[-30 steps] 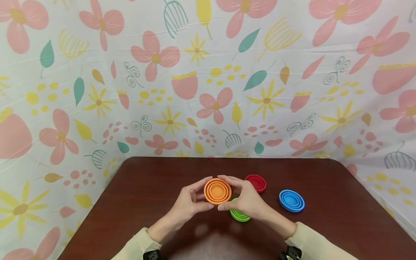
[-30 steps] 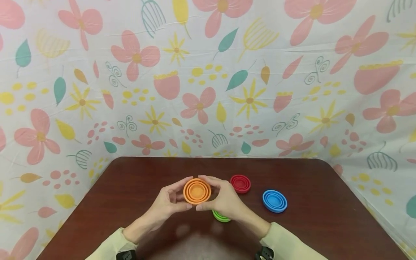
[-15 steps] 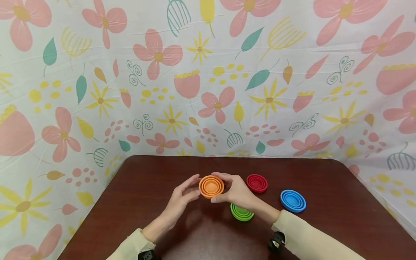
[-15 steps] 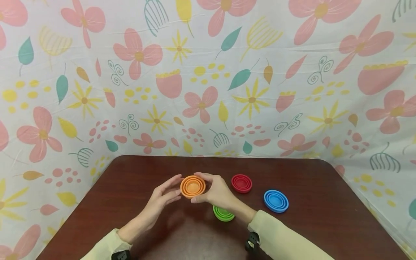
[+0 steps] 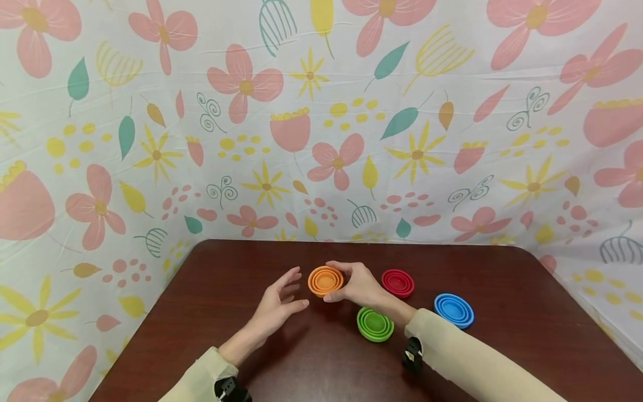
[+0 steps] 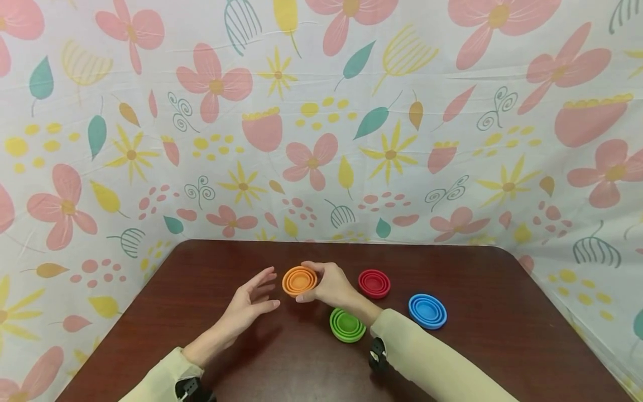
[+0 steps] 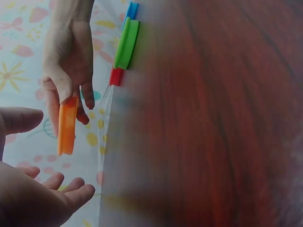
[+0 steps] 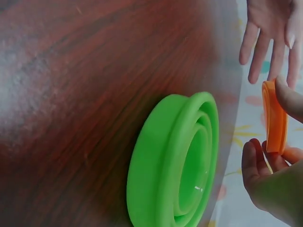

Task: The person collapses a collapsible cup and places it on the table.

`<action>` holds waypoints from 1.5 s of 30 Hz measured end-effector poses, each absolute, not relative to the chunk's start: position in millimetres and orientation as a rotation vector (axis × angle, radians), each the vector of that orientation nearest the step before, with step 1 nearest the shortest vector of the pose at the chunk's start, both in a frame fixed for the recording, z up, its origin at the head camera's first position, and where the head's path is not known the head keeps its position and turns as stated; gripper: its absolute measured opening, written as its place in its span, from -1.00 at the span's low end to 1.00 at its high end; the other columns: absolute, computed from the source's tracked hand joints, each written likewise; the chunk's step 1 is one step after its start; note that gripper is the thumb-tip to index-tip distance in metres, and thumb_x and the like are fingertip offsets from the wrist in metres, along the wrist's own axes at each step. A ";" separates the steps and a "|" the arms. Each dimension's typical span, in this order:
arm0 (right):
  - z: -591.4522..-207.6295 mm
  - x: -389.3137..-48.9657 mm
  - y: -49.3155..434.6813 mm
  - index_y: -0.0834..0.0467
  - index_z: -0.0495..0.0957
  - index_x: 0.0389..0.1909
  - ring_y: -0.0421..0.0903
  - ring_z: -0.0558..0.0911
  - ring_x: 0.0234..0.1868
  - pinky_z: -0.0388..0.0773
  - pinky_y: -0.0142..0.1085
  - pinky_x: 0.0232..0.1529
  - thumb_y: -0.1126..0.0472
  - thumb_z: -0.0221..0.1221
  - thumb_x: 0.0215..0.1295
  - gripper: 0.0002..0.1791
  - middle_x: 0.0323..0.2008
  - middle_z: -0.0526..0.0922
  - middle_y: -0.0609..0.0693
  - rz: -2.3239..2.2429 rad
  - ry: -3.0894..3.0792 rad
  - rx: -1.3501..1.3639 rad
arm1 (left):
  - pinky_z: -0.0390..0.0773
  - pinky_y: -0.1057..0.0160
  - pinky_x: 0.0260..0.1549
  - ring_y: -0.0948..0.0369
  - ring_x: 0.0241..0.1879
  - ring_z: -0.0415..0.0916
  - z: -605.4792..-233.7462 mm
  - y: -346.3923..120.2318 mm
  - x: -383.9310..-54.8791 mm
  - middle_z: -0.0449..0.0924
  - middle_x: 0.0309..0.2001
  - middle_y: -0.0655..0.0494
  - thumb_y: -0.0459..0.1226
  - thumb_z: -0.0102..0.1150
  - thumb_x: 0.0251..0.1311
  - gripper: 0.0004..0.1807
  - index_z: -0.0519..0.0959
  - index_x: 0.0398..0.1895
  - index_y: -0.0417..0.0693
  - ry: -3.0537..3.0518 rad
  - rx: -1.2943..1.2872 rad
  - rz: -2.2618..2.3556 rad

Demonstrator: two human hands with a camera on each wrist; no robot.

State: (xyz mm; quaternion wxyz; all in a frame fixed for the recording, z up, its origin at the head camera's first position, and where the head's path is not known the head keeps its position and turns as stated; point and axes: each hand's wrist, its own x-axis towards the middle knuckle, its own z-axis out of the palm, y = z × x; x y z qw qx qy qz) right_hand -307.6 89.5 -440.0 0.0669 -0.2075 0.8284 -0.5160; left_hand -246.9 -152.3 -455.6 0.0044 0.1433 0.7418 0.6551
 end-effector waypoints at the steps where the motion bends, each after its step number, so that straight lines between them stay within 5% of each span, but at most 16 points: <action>1: -441.1 -309.0 89.1 0.28 0.53 0.40 -0.03 0.66 0.17 0.55 -0.01 0.28 0.24 0.66 -0.02 -0.10 0.27 0.65 0.10 -1.546 2.501 -0.631 | 0.23 -0.32 0.44 -0.31 0.45 0.26 -455.9 -152.6 -247.7 0.33 0.47 -0.23 -0.46 0.39 0.25 -0.14 0.26 0.62 -0.13 2.324 0.445 2.050; 33: -447.7 -326.5 66.7 0.27 0.57 0.36 0.05 0.57 0.29 0.50 0.04 0.33 0.22 0.70 -0.15 -0.06 0.27 0.65 0.12 -1.196 2.527 -0.752 | 0.22 -0.31 0.44 -0.33 0.46 0.24 -463.6 -158.8 -259.5 0.28 0.50 -0.31 -0.57 0.45 0.07 -0.02 0.26 0.61 -0.17 2.402 0.417 1.940; 45: -446.7 -340.8 75.6 0.26 0.57 0.37 -0.14 0.63 0.05 0.60 -0.09 0.18 0.22 0.71 -0.13 -0.06 0.19 0.70 0.03 -0.951 2.501 -0.966 | 0.24 -0.31 0.44 -0.32 0.46 0.25 -463.0 -160.6 -259.9 0.27 0.51 -0.32 -0.56 0.46 0.06 -0.02 0.27 0.61 -0.17 2.409 0.432 1.920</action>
